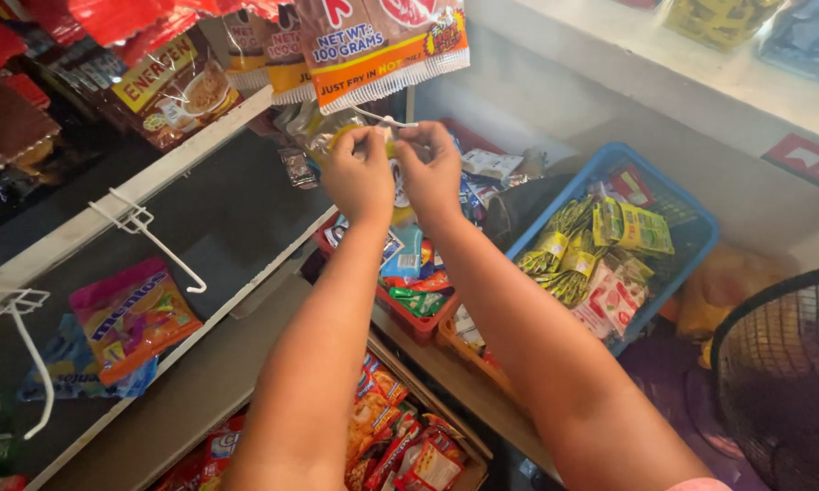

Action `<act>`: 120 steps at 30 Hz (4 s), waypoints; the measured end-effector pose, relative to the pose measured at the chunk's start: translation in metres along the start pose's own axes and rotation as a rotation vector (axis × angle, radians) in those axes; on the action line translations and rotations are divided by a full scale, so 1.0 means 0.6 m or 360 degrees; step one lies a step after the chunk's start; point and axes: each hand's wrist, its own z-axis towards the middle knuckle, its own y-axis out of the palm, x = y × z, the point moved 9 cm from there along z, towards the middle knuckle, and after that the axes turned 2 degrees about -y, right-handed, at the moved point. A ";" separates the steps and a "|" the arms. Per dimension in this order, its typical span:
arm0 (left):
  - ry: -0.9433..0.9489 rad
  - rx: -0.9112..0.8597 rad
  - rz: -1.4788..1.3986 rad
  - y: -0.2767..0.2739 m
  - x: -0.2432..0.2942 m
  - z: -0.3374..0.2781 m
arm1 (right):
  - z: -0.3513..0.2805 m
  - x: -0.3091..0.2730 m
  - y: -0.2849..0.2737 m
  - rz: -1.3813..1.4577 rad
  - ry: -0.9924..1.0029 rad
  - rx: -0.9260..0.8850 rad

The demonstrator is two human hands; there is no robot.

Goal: The recorder is organizing sauce pouches and snack bags on retail shelving and into a cardboard box.

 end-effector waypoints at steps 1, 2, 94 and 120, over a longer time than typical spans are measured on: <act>0.0013 0.0032 0.0027 -0.004 -0.002 0.005 | -0.001 0.002 0.009 -0.0014 -0.0032 -0.0075; 0.0026 0.0064 0.0054 -0.008 -0.004 0.009 | -0.003 0.004 0.018 -0.0027 -0.0064 -0.0149; 0.0713 -0.1164 0.0907 -0.765 -0.204 -0.581 | -1.019 0.218 0.143 0.0302 0.2351 -0.0190; -0.1092 -0.0219 -0.0583 -0.464 -0.153 -0.406 | -0.663 0.017 0.011 -0.0076 0.0801 -0.0425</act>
